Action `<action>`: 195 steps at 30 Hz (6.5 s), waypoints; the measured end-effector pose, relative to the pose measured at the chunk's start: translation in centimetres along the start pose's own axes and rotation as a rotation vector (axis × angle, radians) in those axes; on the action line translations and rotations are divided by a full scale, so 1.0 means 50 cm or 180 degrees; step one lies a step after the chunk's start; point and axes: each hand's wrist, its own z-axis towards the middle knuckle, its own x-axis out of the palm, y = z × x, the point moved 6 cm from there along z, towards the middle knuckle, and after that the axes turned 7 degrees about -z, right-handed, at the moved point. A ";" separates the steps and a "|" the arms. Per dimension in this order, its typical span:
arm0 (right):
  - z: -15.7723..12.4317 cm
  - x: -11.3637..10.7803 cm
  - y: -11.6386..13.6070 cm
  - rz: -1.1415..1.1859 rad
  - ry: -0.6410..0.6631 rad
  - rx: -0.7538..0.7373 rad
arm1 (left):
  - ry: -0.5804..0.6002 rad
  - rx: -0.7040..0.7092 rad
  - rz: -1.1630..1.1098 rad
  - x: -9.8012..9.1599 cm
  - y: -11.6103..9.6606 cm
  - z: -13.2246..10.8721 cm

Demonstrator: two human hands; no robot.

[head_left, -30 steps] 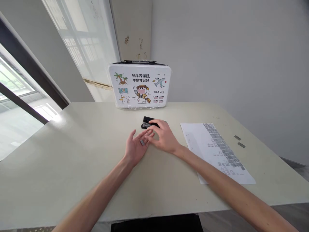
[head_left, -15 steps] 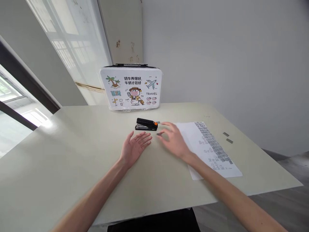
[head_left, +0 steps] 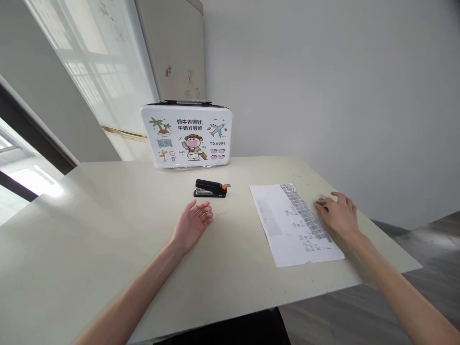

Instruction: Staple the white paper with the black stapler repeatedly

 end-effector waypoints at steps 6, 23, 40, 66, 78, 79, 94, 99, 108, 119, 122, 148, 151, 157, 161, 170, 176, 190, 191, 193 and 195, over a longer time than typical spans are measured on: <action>-0.038 -0.072 0.093 0.0524 -0.0492 -0.0360 | 0.0057 0.0036 0.0079 -0.002 -0.003 0.002; -0.182 -0.162 0.610 0.3183 0.1511 -0.1635 | 0.0237 0.0214 0.0437 0.000 0.009 0.009; -0.193 -0.159 0.603 0.3223 0.1387 -0.1636 | 0.0159 0.0194 0.0417 0.004 0.008 0.005; -0.195 -0.166 0.602 0.3143 0.1410 -0.1670 | 0.0127 0.0153 0.0451 0.004 0.011 0.006; -0.196 -0.170 0.594 0.3317 0.1624 -0.1711 | 0.0155 0.0177 0.0468 0.005 0.009 0.007; -0.194 -0.174 0.585 0.3380 0.1697 -0.1743 | 0.0157 0.0177 0.0467 0.003 0.009 0.008; -0.054 -0.023 0.143 0.0960 0.0957 -0.1190 | 0.0160 0.0191 0.0534 -0.002 0.009 0.008; -0.107 -0.002 0.153 0.0780 0.1045 -0.1434 | 0.0195 0.0205 0.0623 -0.005 0.010 0.011; -0.247 -0.086 0.360 0.1072 0.0964 -0.1775 | 0.0667 0.1162 0.2611 0.060 -0.004 -0.037; -0.293 -0.163 0.577 0.2646 0.1354 -0.1395 | 0.1393 0.1864 0.4900 0.032 0.000 -0.037; -0.202 -0.163 0.579 0.2872 0.0913 -0.1220 | 0.1532 0.1854 0.5908 0.011 0.001 -0.029; -0.088 -0.196 0.338 0.2494 0.1009 -0.1612 | 0.1351 0.1494 0.6483 -0.006 -0.027 -0.014; -0.126 -0.181 0.285 0.2513 0.1292 -0.1510 | 0.1323 0.1391 0.6567 -0.013 -0.036 -0.008; -0.153 -0.161 0.261 0.2610 0.1353 -0.1377 | 0.1342 0.1284 0.6688 -0.013 -0.040 -0.006; -0.159 -0.148 0.256 0.2743 0.1423 -0.1138 | 0.1324 0.1357 0.6624 -0.008 -0.044 -0.012; -0.176 -0.106 0.225 0.3330 0.1294 -0.0107 | 0.1898 0.2125 0.5878 0.120 0.038 -0.048; -0.170 -0.105 0.222 0.3424 0.1159 -0.0082 | 0.2149 0.2210 0.5603 0.194 0.136 -0.038; -0.186 -0.111 0.248 0.3020 0.1352 -0.0526 | 0.1998 0.2117 0.5757 0.182 0.124 -0.030; -0.187 -0.111 0.249 0.2995 0.1346 -0.0545 | 0.2063 0.2045 0.5790 0.177 0.111 -0.033; -0.187 -0.111 0.251 0.2960 0.1338 -0.0556 | 0.2126 0.1870 0.5855 0.168 0.083 -0.031; -0.187 -0.112 0.252 0.2946 0.1319 -0.0578 | 0.1925 0.1780 0.5923 0.163 0.051 -0.008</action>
